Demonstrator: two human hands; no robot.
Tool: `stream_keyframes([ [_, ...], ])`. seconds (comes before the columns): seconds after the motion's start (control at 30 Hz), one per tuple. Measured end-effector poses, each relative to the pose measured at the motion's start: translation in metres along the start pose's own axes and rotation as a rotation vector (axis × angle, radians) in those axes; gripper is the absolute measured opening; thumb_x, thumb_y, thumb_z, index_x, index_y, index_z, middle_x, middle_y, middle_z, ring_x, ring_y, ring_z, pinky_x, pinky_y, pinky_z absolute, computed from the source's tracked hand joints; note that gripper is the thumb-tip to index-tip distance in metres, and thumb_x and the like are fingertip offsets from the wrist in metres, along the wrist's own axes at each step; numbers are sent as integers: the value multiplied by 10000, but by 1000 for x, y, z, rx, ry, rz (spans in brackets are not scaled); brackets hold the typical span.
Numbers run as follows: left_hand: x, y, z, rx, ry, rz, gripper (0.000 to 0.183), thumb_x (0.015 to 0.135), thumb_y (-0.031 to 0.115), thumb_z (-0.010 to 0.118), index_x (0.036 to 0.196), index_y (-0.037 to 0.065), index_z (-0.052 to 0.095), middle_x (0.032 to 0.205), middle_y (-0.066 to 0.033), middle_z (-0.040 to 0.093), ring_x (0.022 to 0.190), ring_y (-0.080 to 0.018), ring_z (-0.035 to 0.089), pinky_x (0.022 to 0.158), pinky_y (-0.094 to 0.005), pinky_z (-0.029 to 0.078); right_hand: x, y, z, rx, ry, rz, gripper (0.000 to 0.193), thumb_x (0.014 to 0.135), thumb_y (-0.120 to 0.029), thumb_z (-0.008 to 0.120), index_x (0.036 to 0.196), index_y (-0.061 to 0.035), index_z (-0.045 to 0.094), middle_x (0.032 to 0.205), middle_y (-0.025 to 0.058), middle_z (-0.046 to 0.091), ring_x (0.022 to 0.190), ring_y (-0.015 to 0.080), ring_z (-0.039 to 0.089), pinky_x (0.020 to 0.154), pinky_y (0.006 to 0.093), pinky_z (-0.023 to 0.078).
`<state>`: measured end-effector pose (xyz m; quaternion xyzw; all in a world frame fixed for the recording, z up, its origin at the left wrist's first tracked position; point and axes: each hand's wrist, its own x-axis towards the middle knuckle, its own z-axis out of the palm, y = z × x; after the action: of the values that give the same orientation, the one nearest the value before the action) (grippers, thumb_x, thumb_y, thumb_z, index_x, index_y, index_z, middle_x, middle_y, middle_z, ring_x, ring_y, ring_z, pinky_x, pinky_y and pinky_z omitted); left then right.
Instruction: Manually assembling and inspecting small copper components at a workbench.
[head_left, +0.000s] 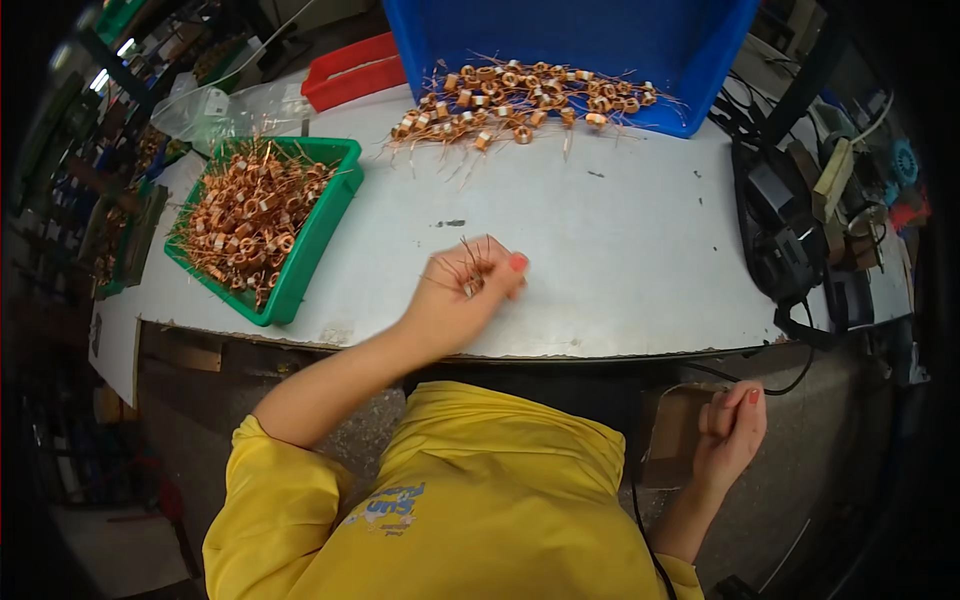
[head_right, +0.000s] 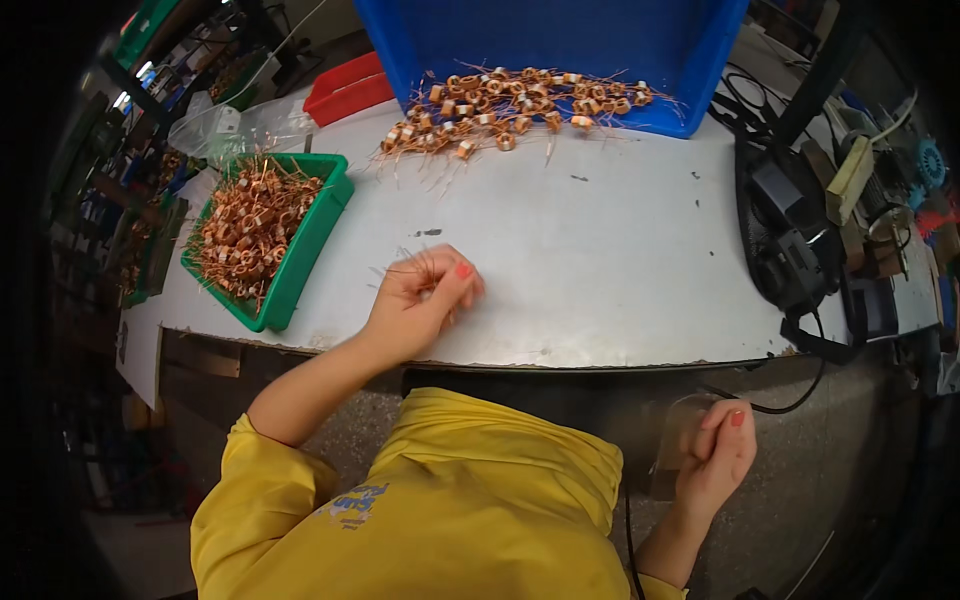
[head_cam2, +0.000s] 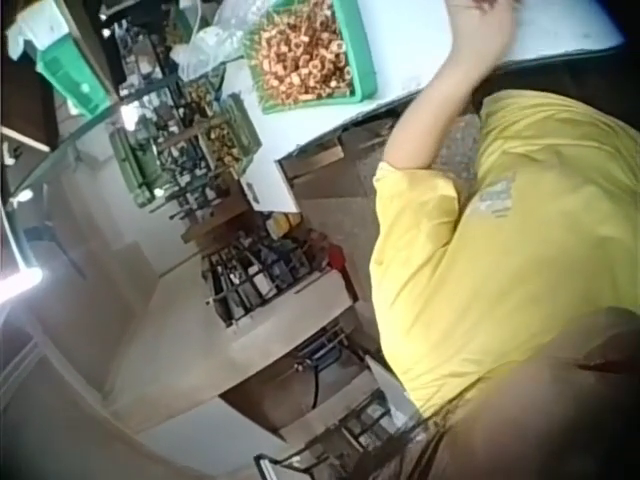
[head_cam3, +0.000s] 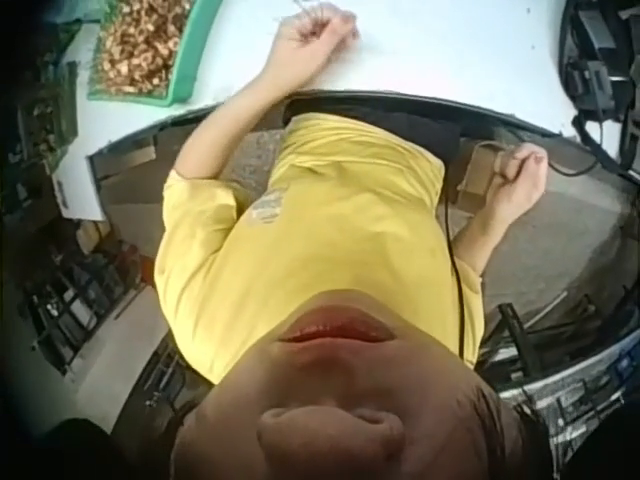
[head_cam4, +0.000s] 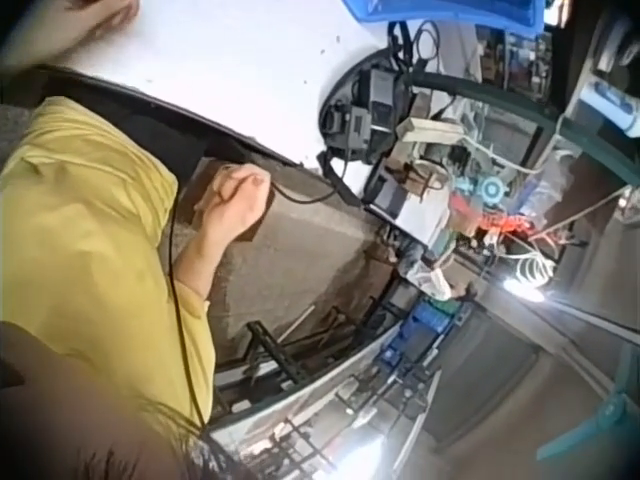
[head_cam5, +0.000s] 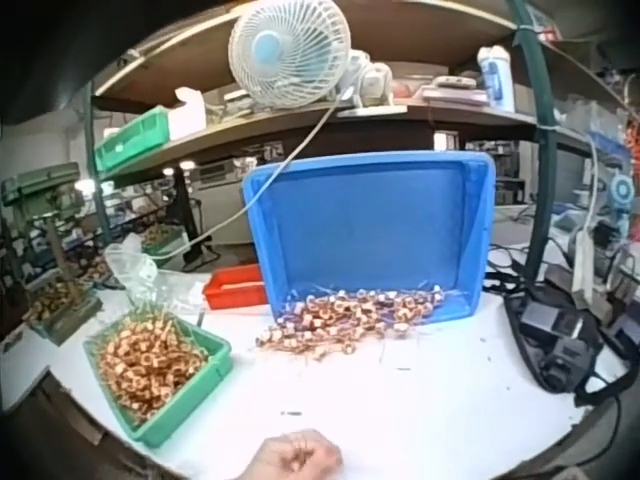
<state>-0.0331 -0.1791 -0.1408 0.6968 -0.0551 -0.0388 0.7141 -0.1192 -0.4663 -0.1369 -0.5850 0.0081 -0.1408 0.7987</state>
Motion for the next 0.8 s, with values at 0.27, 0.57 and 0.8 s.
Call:
stream_keyframes([
  [0.27,22,-33,-19,636,-43,484,107,779,67,607,697,22,554,714,-41,546,577,-96,468,516,-191,377,0,2,-2,-93,34,27,242,941,-205,336,760,-81,441,490,-74,239,435,25,165,399,194,150],
  [0.57,78,33,-22,-140,103,-157,121,782,142,637,739,52,571,568,-25,494,518,-86,500,452,-167,399,8,9,6,-51,-19,48,236,938,-204,346,760,-82,444,495,-76,245,436,23,164,401,189,153],
  [0.8,143,69,-37,-18,206,-260,222,804,212,617,716,18,555,531,-33,481,440,-102,488,443,-189,414,6,15,0,-20,-25,90,225,937,-207,367,763,-85,442,506,-81,248,433,12,163,400,177,156],
])
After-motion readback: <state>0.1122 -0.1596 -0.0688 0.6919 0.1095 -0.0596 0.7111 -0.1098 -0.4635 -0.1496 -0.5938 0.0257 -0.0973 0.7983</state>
